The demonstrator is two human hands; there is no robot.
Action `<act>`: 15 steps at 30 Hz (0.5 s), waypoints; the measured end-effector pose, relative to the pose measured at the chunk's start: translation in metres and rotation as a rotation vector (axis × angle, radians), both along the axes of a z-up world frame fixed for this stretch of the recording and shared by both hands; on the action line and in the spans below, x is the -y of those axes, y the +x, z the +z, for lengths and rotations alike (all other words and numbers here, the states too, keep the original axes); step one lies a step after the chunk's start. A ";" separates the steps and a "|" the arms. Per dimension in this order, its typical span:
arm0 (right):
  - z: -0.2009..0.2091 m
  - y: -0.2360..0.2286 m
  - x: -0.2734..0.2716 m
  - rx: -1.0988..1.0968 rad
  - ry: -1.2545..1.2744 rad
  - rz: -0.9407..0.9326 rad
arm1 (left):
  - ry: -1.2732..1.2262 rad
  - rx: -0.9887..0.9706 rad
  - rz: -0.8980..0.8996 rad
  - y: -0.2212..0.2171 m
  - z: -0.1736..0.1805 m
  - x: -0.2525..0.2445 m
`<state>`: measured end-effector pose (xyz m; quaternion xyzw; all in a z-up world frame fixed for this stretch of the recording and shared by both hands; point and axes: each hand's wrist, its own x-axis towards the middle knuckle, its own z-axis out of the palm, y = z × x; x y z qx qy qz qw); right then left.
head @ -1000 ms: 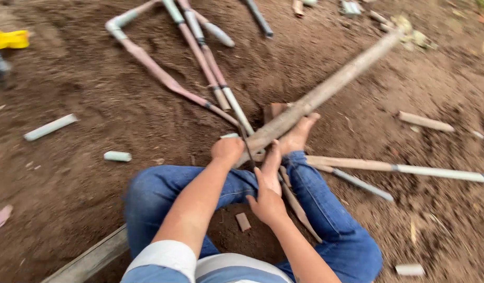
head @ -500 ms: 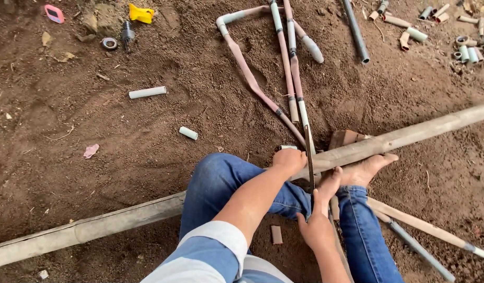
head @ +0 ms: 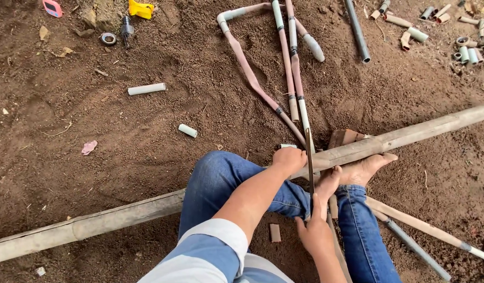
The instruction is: A person sitting on a wooden beam uses a hacksaw blade to cut through a wooden pole on the ground.
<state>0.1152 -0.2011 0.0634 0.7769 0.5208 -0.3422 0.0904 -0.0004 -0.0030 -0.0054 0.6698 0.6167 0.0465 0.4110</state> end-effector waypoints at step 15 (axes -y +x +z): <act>-0.002 0.003 0.016 0.022 -0.003 -0.014 | 0.000 -0.008 -0.020 0.000 0.000 -0.001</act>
